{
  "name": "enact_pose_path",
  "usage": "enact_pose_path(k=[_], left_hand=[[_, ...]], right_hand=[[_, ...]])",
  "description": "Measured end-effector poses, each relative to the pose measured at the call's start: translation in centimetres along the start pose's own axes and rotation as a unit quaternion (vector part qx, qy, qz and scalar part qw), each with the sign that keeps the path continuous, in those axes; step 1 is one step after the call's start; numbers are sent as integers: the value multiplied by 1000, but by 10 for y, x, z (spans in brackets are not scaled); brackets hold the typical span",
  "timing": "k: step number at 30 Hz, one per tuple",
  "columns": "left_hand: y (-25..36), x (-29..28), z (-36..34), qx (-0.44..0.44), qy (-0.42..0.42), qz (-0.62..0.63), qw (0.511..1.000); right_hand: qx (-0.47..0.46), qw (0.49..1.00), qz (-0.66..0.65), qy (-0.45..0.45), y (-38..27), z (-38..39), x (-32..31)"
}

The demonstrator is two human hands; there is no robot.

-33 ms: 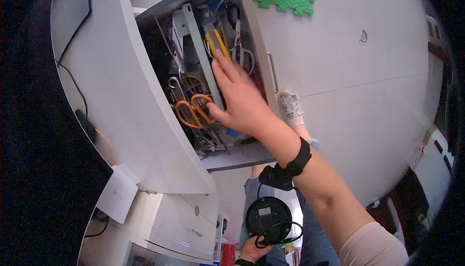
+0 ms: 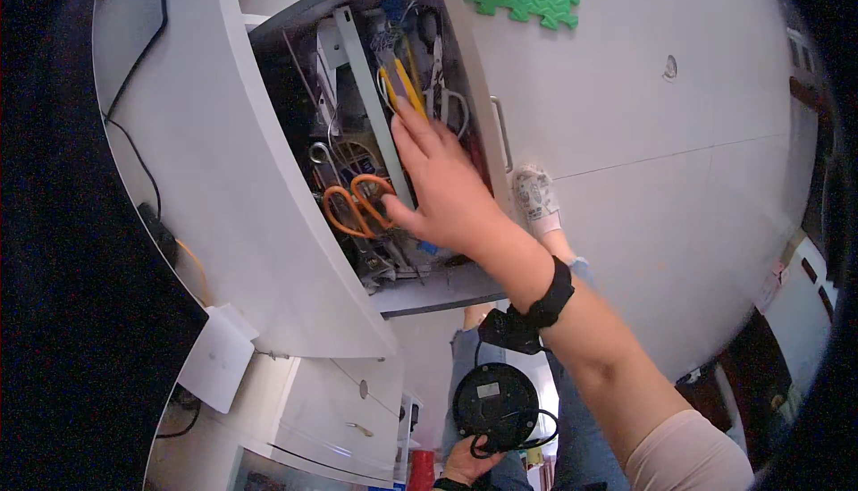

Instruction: Searching through cabinets and drawers to find a screwdriver, then using it to unscrew the base of an appliance.

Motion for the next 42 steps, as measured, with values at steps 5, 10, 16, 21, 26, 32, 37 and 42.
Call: enact_pose_path(k=[5,10,16,21,26,32,37,42], left_hand=[[4,5,1,17,-31,-73,997],[0,20,12,-24,-8,-25,999],[0,16,11,-21,32,-27,999],[0,-12,5,-7,73,-62,995],[1,5,12,-3,92,-65,994],[3,41,34,0,78,-49,996],[3,15,16,1,50,-61,997],[1,50,43,15,114,-72,991]], right_hand=[[38,991,101,-74,2,16,14],[87,973,180,-117,-7,17,10],[192,946,219,-142,5,24,7],[115,977,178,-34,-15,9,-16],[130,976,159,-66,7,-13,-10],[156,965,179,-109,19,-26,6],[191,961,192,-60,14,-14,-1],[200,959,186,-74,16,-2,-3]])
Point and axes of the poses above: each hand's wrist, its own z-axis away from the middle knuckle, its own x-axis out of the palm, y = z × x, the point moved 9 cm from there along -z, towards the middle knuckle, and after that the axes turned 1 degree about z, right-handed, at the moved point
